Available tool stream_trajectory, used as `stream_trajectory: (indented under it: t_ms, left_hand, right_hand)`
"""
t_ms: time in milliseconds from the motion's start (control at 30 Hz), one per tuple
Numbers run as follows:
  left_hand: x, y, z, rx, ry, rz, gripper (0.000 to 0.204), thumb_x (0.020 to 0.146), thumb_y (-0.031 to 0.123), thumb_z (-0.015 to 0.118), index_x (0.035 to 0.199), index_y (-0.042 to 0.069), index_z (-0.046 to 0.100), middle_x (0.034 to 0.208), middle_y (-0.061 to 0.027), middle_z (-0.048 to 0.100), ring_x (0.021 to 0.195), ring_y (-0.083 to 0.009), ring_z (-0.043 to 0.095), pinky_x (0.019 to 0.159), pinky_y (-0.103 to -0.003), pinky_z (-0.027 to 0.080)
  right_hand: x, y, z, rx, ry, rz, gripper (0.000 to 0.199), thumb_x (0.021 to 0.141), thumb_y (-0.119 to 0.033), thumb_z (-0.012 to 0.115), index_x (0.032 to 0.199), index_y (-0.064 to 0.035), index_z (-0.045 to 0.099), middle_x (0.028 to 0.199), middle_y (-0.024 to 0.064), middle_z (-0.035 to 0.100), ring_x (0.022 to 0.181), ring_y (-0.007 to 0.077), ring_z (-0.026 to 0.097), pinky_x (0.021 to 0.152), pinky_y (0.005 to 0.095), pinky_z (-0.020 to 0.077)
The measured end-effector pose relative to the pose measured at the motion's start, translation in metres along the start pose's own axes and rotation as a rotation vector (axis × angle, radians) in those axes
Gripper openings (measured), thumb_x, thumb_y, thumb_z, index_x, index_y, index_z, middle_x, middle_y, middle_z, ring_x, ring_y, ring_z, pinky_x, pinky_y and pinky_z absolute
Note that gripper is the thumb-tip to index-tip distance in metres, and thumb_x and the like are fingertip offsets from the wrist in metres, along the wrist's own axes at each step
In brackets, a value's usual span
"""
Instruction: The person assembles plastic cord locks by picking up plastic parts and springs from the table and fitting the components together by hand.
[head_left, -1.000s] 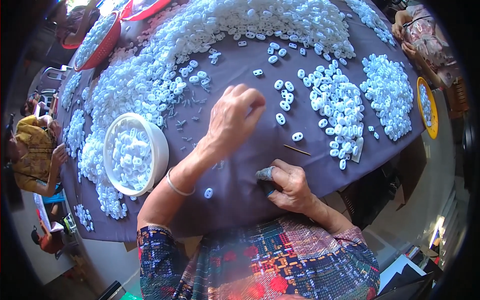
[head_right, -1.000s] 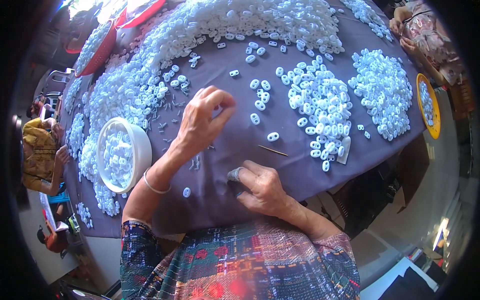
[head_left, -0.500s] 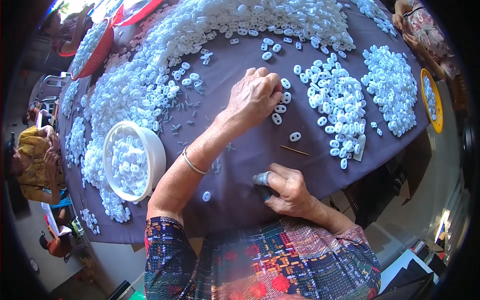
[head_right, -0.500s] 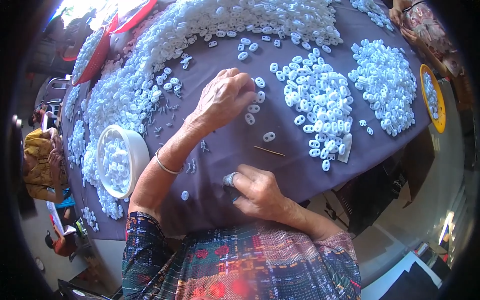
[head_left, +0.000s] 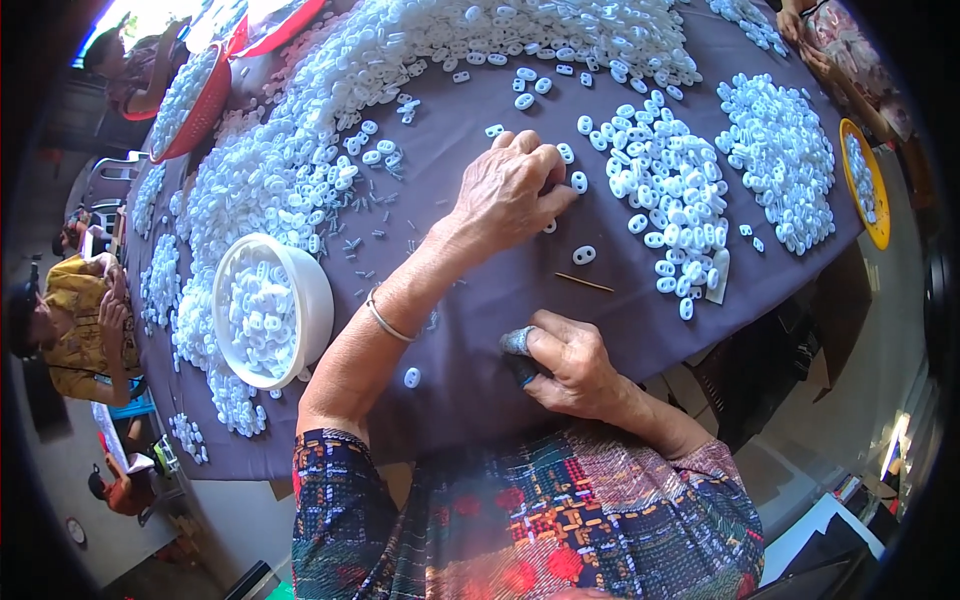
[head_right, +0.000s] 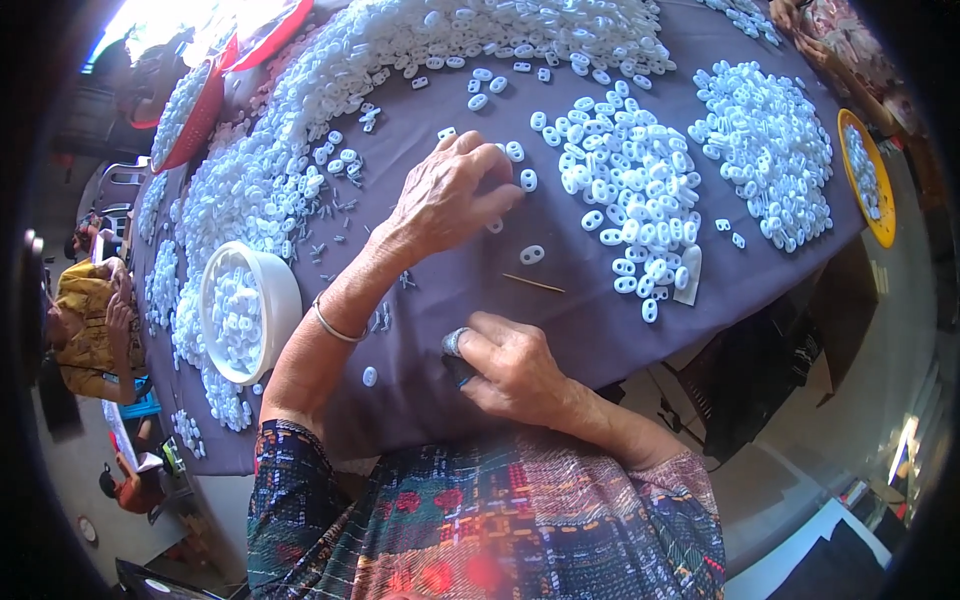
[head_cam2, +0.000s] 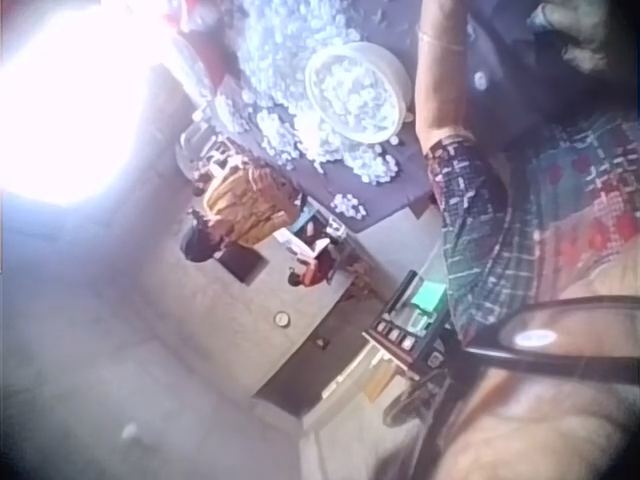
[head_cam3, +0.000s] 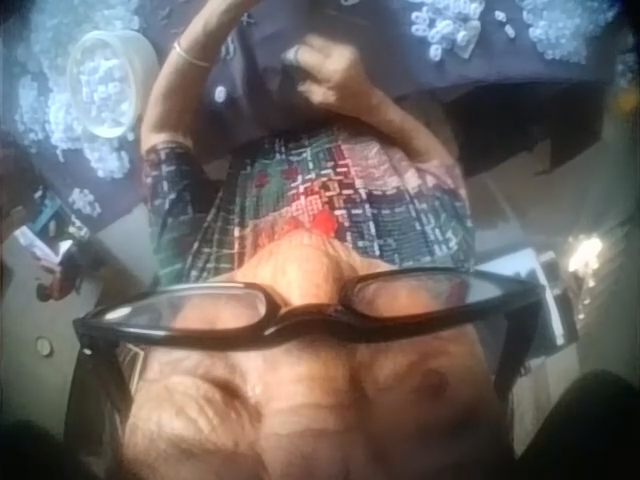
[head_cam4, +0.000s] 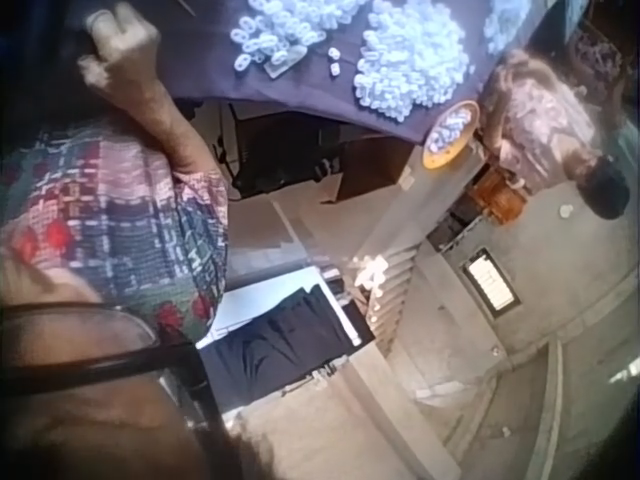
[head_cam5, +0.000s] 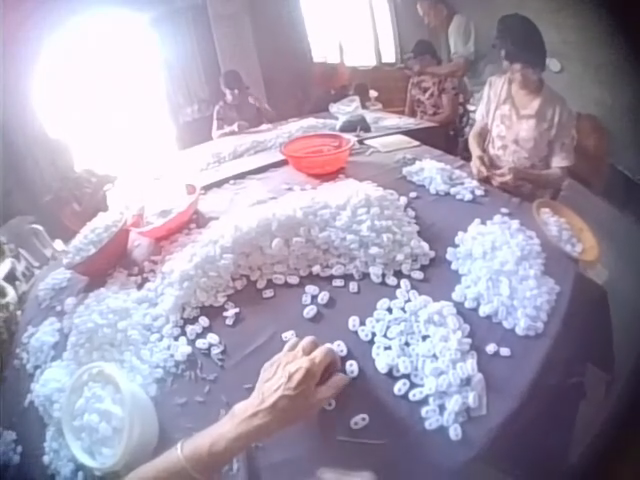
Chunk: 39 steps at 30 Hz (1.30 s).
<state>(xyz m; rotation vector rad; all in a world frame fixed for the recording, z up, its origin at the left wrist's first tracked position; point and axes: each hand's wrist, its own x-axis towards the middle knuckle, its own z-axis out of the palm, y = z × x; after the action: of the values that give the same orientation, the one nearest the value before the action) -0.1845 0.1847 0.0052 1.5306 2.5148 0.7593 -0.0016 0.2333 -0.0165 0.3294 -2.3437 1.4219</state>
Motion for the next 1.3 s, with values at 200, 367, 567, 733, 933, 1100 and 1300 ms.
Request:
stream_trajectory:
  t_ms: [200,367,567,733,933,1100,1300]
  left_hand:
    - [0.006,0.004,0.007,-0.056,-0.012,-0.053,0.021,0.075,0.024,0.068,0.083,0.005,0.063,0.083,-0.0112,0.058,0.086,-0.0293,0.057,0.076,-0.039,0.046]
    - [-0.003,0.012,-0.006,-0.332,0.033,-0.142,0.014,0.077,0.012,0.069,0.083,0.001,0.063,0.074,-0.0109,0.066,0.068,-0.0202,0.063,0.064,-0.032,0.049]
    - [-0.071,0.019,-0.039,-0.389,0.172,-0.166,0.013,0.080,0.007,0.067,0.092,0.000,0.066,0.076,-0.0049,0.065,0.067,-0.0077,0.057,0.062,-0.022,0.045]
    - [-0.147,0.030,-0.045,-0.413,0.201,-0.357,0.012,0.080,-0.001,0.066,0.093,-0.001,0.066,0.082,-0.0023,0.063,0.071,-0.0056,0.056,0.063,-0.019,0.045]
    - [-0.192,0.049,-0.027,-0.782,0.365,-0.701,0.014,0.080,-0.003,0.068,0.093,-0.001,0.064,0.084,-0.0005,0.063,0.077,-0.0057,0.058,0.070,-0.018,0.048]
    - [-0.209,0.054,-0.018,-0.834,0.412,-0.690,0.013,0.080,-0.004,0.068,0.092,-0.001,0.064,0.084,-0.0015,0.063,0.077,-0.0067,0.059,0.071,-0.019,0.048]
    - [-0.216,0.055,-0.016,-0.923,0.451,-0.666,0.014,0.080,-0.005,0.068,0.092,-0.001,0.065,0.083,-0.0026,0.064,0.077,-0.0079,0.060,0.071,-0.019,0.049]
  right_hand:
    - [-0.002,0.001,0.002,-0.006,0.015,0.001,0.027,0.058,0.003,0.065,0.084,0.0010,0.058,0.070,0.0130,0.050,0.060,0.0305,0.056,0.052,0.0371,0.0453]
    - [-0.001,0.002,0.000,0.023,0.001,-0.001,0.029,0.058,0.003,0.066,0.086,0.0016,0.059,0.070,0.0128,0.050,0.059,0.0298,0.055,0.051,0.0371,0.0447]
    - [-0.002,-0.002,0.001,-0.151,-0.014,-0.050,0.030,0.055,0.004,0.065,0.085,0.0021,0.059,0.072,0.0121,0.050,0.059,0.0291,0.054,0.051,0.0374,0.0445]
    - [0.005,-0.011,0.012,-0.242,-0.057,-0.125,0.031,0.054,0.001,0.068,0.082,0.0019,0.057,0.077,0.0131,0.053,0.067,0.0300,0.056,0.056,0.0374,0.0473]
    - [0.007,-0.009,0.023,-0.339,-0.130,-0.102,0.031,0.054,-0.001,0.068,0.083,0.0007,0.058,0.079,0.0122,0.054,0.071,0.0291,0.056,0.061,0.0380,0.0460]
    - [0.009,-0.013,0.021,-0.434,-0.163,-0.128,0.028,0.058,-0.002,0.066,0.085,-0.0019,0.058,0.075,0.0079,0.050,0.070,0.0244,0.055,0.063,0.0363,0.0428]
    - [0.010,-0.017,0.012,-0.365,-0.283,-0.040,0.034,0.056,0.002,0.063,0.090,0.0020,0.058,0.086,0.0155,0.056,0.078,0.0334,0.056,0.071,0.0407,0.0443]
